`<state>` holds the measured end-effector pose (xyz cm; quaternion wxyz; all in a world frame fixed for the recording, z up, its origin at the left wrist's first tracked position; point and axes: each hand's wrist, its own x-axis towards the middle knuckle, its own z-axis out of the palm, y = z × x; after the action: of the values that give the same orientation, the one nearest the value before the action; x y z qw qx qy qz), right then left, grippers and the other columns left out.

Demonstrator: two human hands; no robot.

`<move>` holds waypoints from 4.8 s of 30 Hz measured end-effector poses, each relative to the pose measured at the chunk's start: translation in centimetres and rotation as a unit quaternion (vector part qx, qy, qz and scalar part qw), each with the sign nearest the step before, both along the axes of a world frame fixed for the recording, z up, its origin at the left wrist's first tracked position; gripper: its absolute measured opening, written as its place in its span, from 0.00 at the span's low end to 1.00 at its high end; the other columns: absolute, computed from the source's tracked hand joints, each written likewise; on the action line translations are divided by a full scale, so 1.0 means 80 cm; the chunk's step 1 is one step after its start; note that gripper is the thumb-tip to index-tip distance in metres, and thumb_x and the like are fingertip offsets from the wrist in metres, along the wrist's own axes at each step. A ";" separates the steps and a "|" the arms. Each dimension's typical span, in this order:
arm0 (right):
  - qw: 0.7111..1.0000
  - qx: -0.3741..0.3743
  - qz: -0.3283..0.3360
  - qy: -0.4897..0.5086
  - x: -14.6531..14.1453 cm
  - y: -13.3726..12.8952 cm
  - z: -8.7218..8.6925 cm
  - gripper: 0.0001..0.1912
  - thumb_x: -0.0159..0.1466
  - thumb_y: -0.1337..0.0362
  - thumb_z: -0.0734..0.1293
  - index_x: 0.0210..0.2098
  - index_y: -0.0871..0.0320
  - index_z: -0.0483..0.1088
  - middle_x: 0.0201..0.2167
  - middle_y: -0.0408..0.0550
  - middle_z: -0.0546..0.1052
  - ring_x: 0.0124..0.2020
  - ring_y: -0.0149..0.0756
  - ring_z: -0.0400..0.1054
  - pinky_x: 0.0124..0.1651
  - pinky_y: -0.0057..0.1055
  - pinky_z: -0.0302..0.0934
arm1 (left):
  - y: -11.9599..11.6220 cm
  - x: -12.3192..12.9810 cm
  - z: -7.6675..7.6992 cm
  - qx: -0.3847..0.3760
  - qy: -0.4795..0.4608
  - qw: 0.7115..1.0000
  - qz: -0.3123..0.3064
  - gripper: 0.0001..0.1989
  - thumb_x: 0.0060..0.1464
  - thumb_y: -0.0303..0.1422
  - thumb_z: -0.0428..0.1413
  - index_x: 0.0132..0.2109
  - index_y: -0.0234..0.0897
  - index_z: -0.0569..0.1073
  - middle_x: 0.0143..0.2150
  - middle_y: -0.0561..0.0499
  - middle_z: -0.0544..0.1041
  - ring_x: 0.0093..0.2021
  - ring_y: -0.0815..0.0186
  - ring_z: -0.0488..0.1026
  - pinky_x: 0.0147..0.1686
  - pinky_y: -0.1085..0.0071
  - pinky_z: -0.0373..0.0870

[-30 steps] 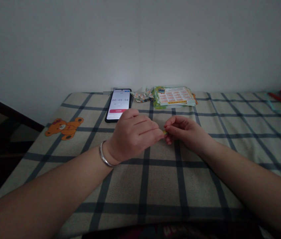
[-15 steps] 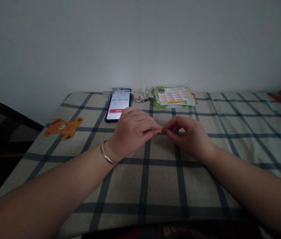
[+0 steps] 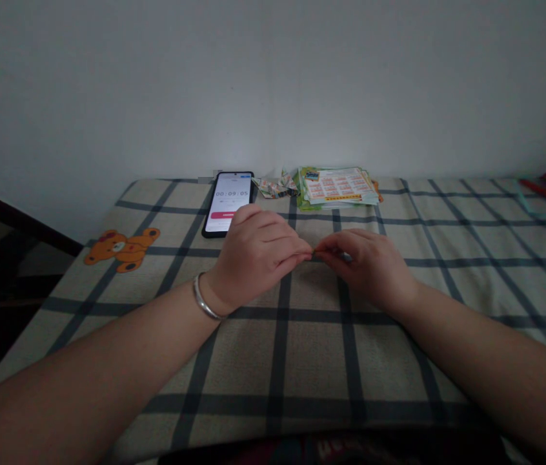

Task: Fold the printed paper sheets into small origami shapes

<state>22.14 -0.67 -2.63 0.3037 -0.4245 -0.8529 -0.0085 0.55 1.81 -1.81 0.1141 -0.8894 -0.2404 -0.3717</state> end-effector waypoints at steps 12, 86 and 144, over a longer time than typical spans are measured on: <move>0.994 0.052 0.069 0.068 -0.010 0.004 -0.003 0.05 0.58 0.73 0.67 0.32 0.58 0.70 0.31 0.46 0.74 0.34 0.35 0.70 0.36 0.31 0.64 | -0.006 0.005 0.000 -0.026 0.006 1.000 0.008 0.06 0.59 0.31 0.57 0.33 0.39 0.75 0.35 0.54 0.79 0.39 0.64 0.73 0.46 0.61 0.62; 0.996 -0.009 0.018 0.085 0.010 0.019 -0.007 0.09 0.57 0.75 0.66 0.34 0.55 0.70 0.37 0.48 0.73 0.42 0.40 0.69 0.43 0.37 0.64 | 0.010 0.001 -0.007 -0.136 -0.044 0.989 -0.042 0.04 0.58 0.22 0.56 0.39 0.35 0.73 0.39 0.51 0.76 0.43 0.68 0.73 0.44 0.71 0.71; 0.827 -0.392 0.106 0.390 -0.002 0.019 -0.010 0.09 0.59 0.57 0.70 0.32 0.57 0.72 0.27 0.41 0.73 0.27 0.29 0.64 0.30 0.27 0.58 | 0.010 -0.005 -0.012 -0.145 -0.135 0.976 -0.089 0.04 0.58 0.30 0.60 0.41 0.37 0.77 0.38 0.53 0.82 0.38 0.71 0.79 0.39 0.76 0.75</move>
<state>22.00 0.86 -3.41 0.4177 -0.3826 -0.6352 0.5250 0.19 2.57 -2.74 -0.0831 -0.8561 -0.2245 -0.4579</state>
